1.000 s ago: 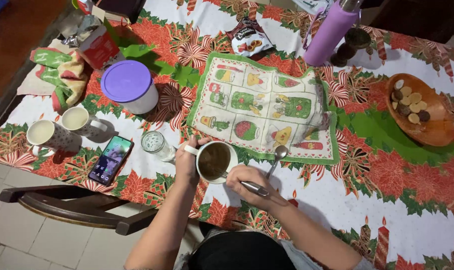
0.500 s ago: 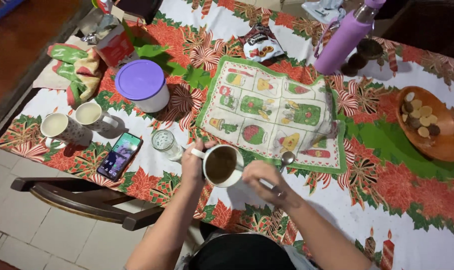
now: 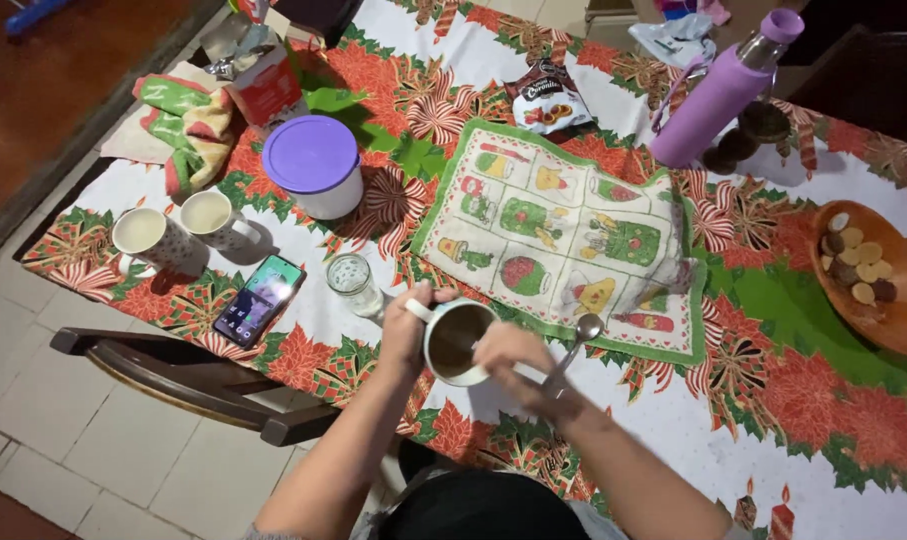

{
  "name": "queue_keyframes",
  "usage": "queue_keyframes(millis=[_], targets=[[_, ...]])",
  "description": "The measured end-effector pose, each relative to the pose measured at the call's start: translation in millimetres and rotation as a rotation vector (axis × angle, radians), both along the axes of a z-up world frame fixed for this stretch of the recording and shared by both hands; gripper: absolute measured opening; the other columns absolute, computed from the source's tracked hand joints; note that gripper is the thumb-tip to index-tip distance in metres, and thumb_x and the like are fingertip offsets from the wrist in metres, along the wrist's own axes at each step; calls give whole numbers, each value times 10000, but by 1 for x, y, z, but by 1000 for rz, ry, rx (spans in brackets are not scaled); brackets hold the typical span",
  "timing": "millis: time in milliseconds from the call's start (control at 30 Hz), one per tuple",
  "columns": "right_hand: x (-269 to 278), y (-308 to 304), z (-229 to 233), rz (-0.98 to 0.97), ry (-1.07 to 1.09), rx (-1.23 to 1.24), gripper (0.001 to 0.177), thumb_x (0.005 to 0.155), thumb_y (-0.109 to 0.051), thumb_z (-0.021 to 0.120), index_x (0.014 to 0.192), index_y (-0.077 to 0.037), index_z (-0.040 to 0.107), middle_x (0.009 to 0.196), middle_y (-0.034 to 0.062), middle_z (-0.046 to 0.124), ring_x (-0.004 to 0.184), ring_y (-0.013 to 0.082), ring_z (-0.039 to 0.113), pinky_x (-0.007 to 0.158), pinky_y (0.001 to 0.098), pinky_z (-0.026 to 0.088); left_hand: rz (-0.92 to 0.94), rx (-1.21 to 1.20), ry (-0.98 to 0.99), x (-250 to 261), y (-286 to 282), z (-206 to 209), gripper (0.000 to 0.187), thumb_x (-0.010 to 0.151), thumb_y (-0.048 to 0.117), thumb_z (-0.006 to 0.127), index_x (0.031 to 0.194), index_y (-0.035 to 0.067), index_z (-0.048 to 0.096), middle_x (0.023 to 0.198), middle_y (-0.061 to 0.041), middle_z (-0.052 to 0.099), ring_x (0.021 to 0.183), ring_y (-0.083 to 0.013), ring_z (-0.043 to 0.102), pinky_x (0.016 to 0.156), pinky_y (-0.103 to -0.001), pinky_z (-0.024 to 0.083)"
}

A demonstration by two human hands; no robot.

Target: Clear plates from a table and then whisk a beverage in a mug.

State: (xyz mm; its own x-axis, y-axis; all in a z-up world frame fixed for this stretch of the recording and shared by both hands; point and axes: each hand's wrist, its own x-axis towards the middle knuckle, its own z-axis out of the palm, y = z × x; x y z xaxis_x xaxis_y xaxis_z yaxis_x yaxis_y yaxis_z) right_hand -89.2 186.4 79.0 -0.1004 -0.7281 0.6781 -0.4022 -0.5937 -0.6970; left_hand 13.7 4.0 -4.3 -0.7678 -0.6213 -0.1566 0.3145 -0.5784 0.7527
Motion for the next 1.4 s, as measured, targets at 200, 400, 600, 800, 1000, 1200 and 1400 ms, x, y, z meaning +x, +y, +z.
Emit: queue_keyframes(millis=[200, 400, 600, 800, 1000, 1200, 1400], targets=[[-18, 12, -3, -112, 23, 213, 172, 976, -154, 593, 854, -41, 634, 846, 73, 679, 780, 230, 667, 712, 367, 572, 89, -25, 5, 23, -10, 20, 410, 1069, 350, 559, 988, -28, 695, 953, -128, 741, 846, -205, 689, 811, -357, 559], [21, -5, 27, 91, 170, 98, 215, 1024, -177, 621, 858, -42, 641, 885, 111, 706, 882, 249, 699, 784, 386, 542, 131, -70, -2, 26, -20, 20, 381, 1037, 318, 581, 938, -30, 701, 999, -156, 750, 881, -231, 714, 850, -382, 584], [-12, -3, 3, -176, -82, 275, 248, 1023, -170, 584, 798, -71, 614, 786, 71, 660, 768, 222, 643, 736, 374, 529, 93, -53, 30, 36, -17, 14, 382, 1036, 305, 578, 966, -43, 717, 991, -154, 750, 867, -237, 709, 833, -380, 572], [31, -13, 37, 172, 88, 103, 183, 1012, -136, 636, 866, -27, 616, 884, 119, 688, 828, 270, 647, 779, 396, 515, 142, -52, -10, 44, -27, 34, 419, 1048, 324, 538, 955, -44, 715, 998, -153, 756, 881, -217, 718, 851, -366, 576], [35, -10, 38, -64, 188, 65, 88, 955, -78, 617, 880, -36, 600, 862, 84, 666, 837, 259, 675, 810, 402, 516, 131, -147, -4, 43, -28, 19, 424, 1071, 311, 531, 988, -52, 735, 953, -142, 746, 833, -207, 689, 811, -348, 555], [26, -11, 11, -245, 2, 192, 167, 976, -80, 604, 809, -63, 606, 793, 53, 661, 711, 220, 629, 695, 357, 533, 148, -132, -61, 46, -23, 32, 419, 1063, 314, 530, 1005, -51, 728, 940, -113, 747, 829, -185, 690, 805, -336, 551], [43, -7, 22, -22, 88, 191, 285, 1043, -180, 631, 796, -56, 564, 805, 72, 653, 769, 213, 652, 718, 370, 524, 197, -49, -136, 42, -20, 35, 447, 1058, 350, 523, 1001, -43, 729, 919, -127, 752, 784, -189, 689, 746, -333, 559]])
